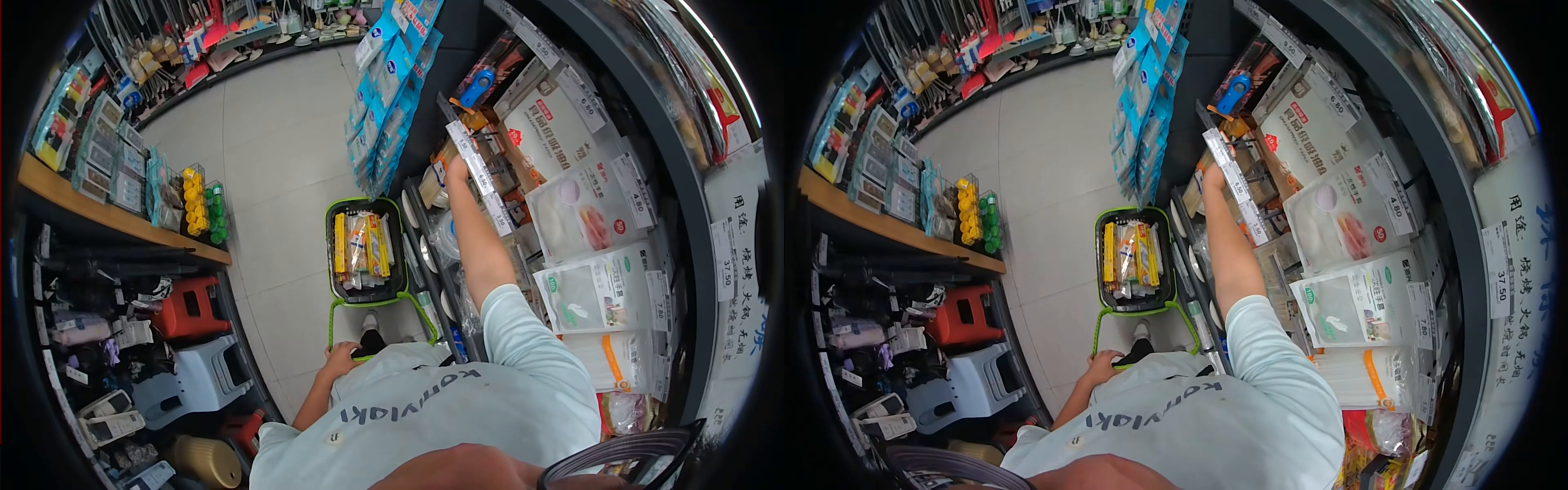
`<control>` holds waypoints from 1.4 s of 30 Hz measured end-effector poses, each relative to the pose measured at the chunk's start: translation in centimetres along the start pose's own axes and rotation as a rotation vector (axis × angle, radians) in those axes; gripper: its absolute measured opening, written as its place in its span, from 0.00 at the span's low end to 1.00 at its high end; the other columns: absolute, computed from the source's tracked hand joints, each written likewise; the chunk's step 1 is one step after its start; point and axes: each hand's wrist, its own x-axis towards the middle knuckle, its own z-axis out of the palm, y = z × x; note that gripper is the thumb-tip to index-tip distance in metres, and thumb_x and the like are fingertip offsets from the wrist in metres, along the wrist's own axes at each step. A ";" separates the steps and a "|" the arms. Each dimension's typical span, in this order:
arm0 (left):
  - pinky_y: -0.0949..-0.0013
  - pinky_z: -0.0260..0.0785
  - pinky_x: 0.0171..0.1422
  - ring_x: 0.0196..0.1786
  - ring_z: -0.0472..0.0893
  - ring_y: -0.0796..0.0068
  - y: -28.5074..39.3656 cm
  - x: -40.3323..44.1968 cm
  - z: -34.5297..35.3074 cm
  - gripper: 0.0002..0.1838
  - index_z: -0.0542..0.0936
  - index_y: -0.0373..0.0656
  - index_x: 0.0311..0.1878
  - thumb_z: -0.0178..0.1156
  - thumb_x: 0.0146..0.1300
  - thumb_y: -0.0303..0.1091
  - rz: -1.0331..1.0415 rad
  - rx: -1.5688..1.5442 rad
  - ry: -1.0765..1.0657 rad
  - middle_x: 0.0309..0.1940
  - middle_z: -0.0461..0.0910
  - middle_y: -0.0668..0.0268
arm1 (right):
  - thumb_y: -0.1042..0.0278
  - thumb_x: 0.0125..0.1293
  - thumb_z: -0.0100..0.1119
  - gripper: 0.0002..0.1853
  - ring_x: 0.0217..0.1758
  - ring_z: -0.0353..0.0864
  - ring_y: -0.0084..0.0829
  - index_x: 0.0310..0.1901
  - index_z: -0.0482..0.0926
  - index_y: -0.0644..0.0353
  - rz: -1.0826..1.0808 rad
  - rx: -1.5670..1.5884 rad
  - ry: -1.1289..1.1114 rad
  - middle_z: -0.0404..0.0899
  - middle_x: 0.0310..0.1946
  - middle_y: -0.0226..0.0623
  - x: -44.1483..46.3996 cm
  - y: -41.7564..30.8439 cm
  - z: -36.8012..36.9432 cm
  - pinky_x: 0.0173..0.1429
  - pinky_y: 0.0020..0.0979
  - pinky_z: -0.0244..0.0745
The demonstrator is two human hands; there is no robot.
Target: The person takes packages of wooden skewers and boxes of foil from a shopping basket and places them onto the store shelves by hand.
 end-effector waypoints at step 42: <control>0.35 0.44 0.70 0.70 0.67 0.63 0.3 1.5 0.1 0.25 0.81 0.62 0.54 0.73 0.50 0.50 -0.009 -0.039 -0.078 0.58 0.78 0.71 | 0.63 0.64 0.57 0.26 0.61 0.73 0.61 0.62 0.72 0.65 -0.336 -0.715 0.140 0.75 0.57 0.62 1.3 2.8 -2.7 0.63 0.54 0.68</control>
